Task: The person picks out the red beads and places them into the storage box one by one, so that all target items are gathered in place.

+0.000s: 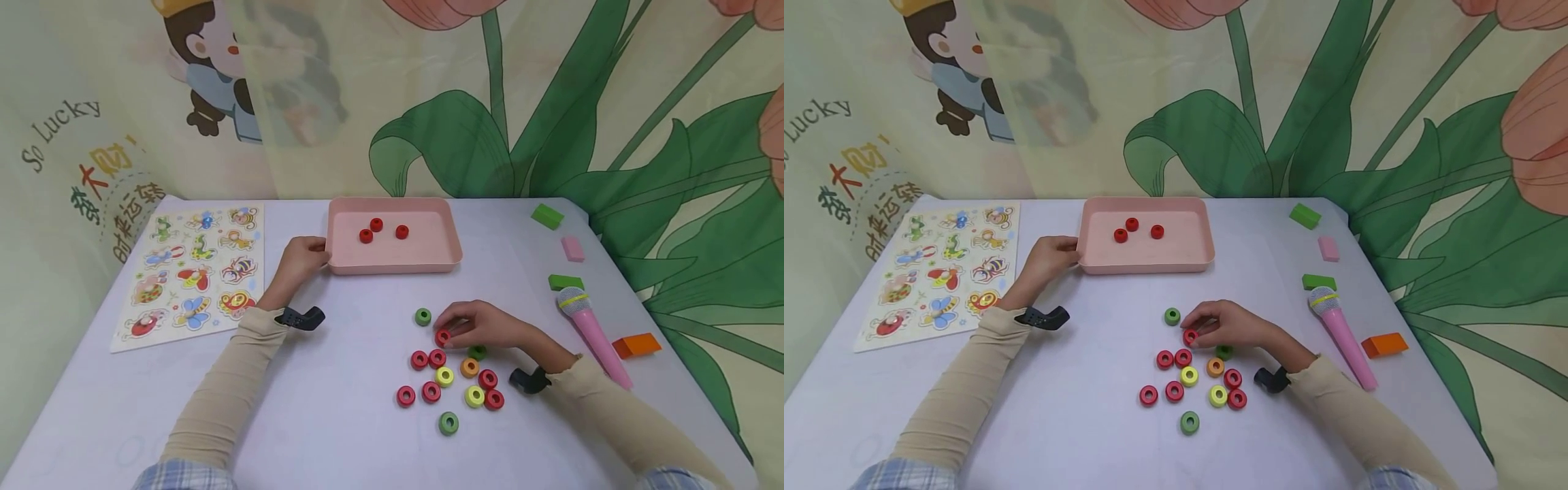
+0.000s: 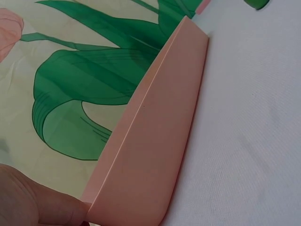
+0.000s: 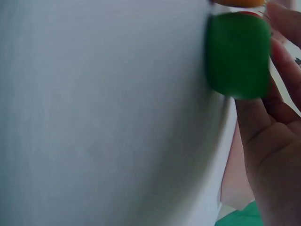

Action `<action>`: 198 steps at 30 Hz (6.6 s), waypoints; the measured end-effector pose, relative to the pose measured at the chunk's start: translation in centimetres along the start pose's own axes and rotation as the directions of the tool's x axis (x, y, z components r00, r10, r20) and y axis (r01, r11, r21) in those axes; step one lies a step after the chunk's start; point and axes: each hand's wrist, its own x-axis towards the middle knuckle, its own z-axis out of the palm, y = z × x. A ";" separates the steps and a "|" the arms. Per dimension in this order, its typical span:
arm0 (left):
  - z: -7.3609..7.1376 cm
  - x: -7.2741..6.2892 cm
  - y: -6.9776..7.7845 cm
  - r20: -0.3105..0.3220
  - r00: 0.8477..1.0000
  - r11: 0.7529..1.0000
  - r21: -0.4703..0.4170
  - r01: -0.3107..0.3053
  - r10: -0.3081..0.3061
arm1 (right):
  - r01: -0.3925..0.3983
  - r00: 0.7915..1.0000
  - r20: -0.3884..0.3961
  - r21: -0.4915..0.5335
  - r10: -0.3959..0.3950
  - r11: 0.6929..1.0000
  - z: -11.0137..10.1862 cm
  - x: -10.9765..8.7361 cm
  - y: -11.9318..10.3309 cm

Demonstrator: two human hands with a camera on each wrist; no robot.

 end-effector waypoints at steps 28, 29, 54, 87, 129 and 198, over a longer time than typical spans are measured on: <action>0.4 0.1 -0.5 -0.001 1.000 1.000 -0.016 0.025 -0.025 | 0.020 0.980 -0.195 -0.152 -0.050 0.988 -9.6 7.8 -4.1; 0.5 0.1 -0.5 -0.001 1.000 1.000 -0.016 0.021 -0.021 | 0.008 0.976 -0.215 -0.150 -0.040 0.989 -10.1 8.6 -4.0; 0.5 0.0 0.0 0.003 1.000 1.000 0.007 -0.001 0.001 | -0.298 0.909 -0.345 -0.151 0.232 0.943 -13.4 18.3 0.5; 0.3 0.7 -0.5 0.000 1.000 1.000 0.000 -0.015 0.015 | -0.047 0.988 -0.156 -0.259 0.006 0.965 -10.0 11.6 -5.5; -0.5 1.4 -0.3 -0.020 0.999 1.000 -0.002 0.029 -0.029 | 0.123 0.971 0.232 -0.255 -0.063 0.959 -0.8 5.3 -6.1; 0.2 0.5 0.0 -0.009 1.000 1.000 0.017 0.015 -0.015 | -0.080 0.997 -0.017 -0.425 0.081 0.902 -10.3 19.4 -6.0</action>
